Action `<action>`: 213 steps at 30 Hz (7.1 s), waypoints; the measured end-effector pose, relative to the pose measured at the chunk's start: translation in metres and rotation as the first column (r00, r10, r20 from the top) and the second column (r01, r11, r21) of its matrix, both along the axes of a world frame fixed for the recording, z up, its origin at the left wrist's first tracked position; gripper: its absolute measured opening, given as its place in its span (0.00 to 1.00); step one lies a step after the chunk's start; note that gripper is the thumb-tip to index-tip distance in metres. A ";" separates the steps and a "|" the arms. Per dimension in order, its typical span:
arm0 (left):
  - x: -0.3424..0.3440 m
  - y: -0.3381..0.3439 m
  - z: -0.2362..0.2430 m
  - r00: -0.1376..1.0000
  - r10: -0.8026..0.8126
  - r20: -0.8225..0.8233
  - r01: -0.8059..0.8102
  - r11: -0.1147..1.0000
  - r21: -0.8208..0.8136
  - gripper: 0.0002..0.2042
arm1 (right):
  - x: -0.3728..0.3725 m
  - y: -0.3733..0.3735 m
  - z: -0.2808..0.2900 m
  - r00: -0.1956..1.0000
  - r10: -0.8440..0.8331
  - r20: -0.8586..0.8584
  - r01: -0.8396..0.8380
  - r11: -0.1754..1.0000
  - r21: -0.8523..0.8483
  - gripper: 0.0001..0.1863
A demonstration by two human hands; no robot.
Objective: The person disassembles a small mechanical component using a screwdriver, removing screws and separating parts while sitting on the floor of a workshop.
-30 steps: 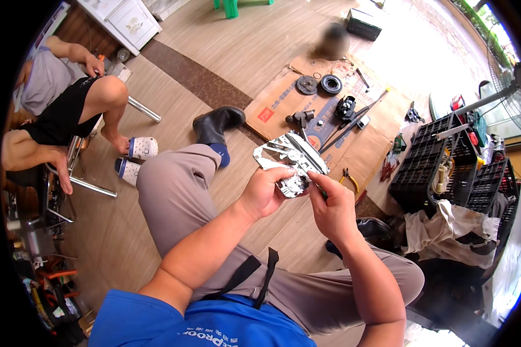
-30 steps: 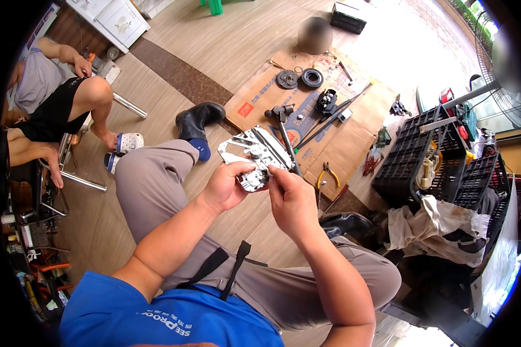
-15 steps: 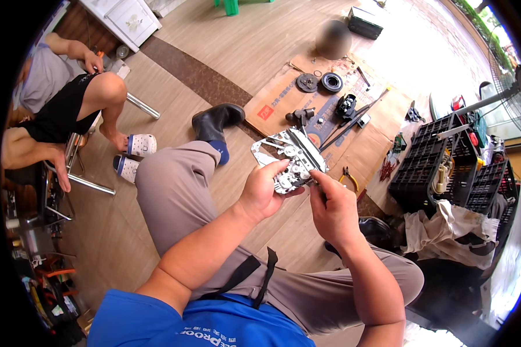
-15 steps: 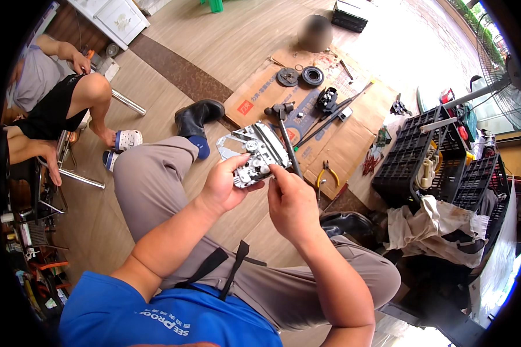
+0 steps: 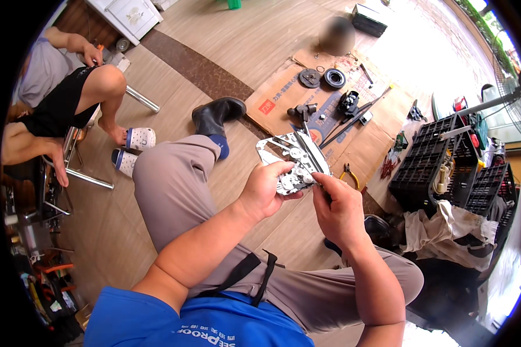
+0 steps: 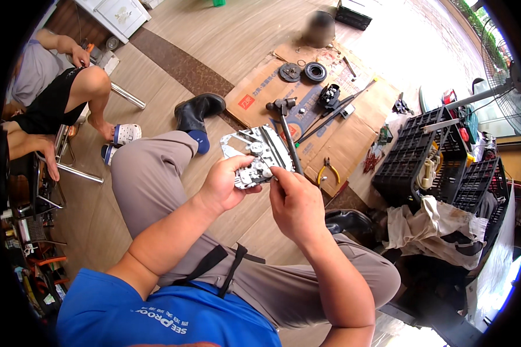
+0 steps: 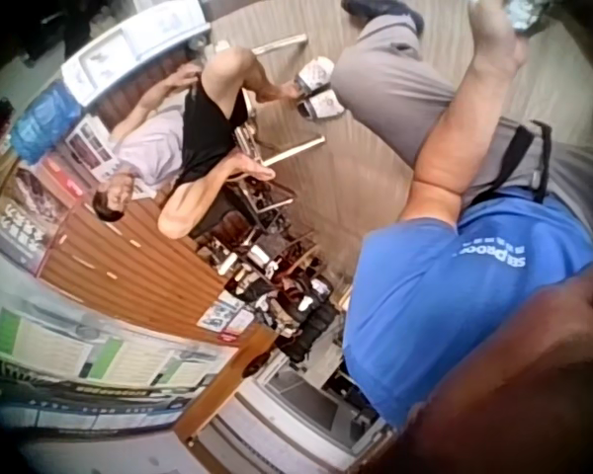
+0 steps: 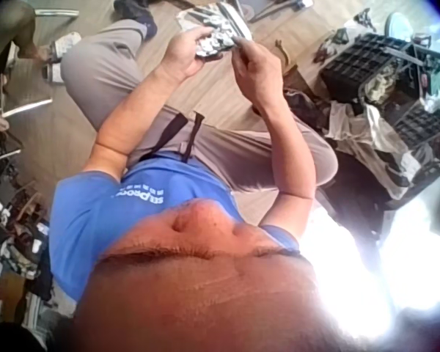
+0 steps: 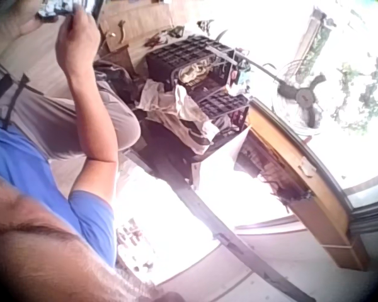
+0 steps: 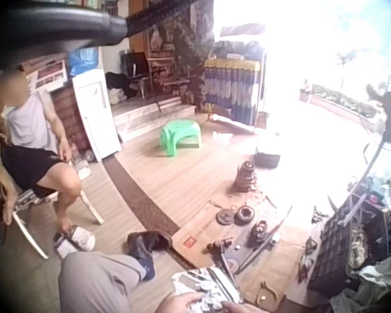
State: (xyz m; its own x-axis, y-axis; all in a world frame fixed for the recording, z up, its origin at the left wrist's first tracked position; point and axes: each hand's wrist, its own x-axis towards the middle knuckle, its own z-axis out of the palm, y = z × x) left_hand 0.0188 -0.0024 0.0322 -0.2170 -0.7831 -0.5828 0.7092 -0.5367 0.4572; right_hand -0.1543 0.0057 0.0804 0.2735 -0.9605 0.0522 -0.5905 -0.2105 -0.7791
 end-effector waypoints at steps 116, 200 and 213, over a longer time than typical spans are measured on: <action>-0.002 -0.003 -0.043 0.985 -0.055 0.165 0.104 0.947 -0.303 0.14 | -0.072 0.021 -0.242 0.720 0.250 -0.648 0.106 0.883 0.458 0.11; 0.012 -0.021 -0.085 0.221 0.230 0.948 0.196 0.941 -0.274 0.12 | 0.047 -0.067 -0.119 0.995 0.000 0.103 0.011 0.994 -0.105 0.06; 0.029 -0.033 -0.105 0.815 0.241 0.528 -0.069 0.944 -0.323 0.14 | -0.021 -0.095 -0.121 0.337 -0.287 0.896 -0.517 0.739 0.431 0.07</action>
